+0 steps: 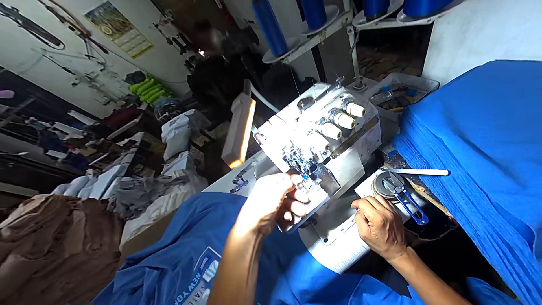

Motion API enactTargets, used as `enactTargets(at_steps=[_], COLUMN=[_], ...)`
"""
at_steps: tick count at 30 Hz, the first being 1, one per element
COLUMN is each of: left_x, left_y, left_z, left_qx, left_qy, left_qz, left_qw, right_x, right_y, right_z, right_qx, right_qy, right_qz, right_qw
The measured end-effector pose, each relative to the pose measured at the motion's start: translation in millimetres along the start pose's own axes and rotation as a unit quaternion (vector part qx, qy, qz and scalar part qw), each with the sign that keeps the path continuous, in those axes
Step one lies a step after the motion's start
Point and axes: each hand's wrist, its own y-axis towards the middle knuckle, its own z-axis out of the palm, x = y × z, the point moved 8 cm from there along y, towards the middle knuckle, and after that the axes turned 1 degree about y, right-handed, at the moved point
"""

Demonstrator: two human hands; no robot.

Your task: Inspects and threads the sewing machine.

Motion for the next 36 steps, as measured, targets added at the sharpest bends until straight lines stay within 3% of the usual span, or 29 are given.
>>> enactTargets(at_steps=[5, 11, 14, 19, 23, 31, 36], left_x=[-2.9, 0.2, 0.7, -1.5, -6.1, -4.2, 0.1], left_y=[-17.9, -15.0, -17.0, -26.9, -31.5, -33.2, -53.0], left_z=[0.1, -1.3, -2.5, 2.1, -5.5, 5.3, 20.4], left_qx=[-0.072, -0.156, -0.165, -0.165, -0.236, -0.3, -0.288], left_qy=[0.079, 0.226, 0.294, 0.351, 0.291, 0.363, 0.386], left_qz=[0.094, 0.115, 0.104, 0.123, 0.191, 0.187, 0.231], left_qw=[0.99, 0.955, 0.936, 0.914, 0.907, 0.862, 0.845], right_x=[7.9, 62.2, 65.3, 70.9, 67.3, 65.6, 68.8], right_y=[18.7, 63.6, 79.8, 98.3, 97.6, 91.1, 96.3], right_z=[-24.8, -56.3, -51.8, -24.5, -19.5, -18.6, -6.0], right_qx=[-0.047, -0.058, -0.029, 0.127, 0.122, 0.115, 0.212], right_qy=[0.199, 0.323, 0.316, 0.238, 0.236, 0.249, 0.214], right_qz=[0.12, 0.075, 0.096, 0.134, 0.134, 0.142, 0.17], right_qw=[0.971, 0.942, 0.943, 0.954, 0.955, 0.951, 0.938])
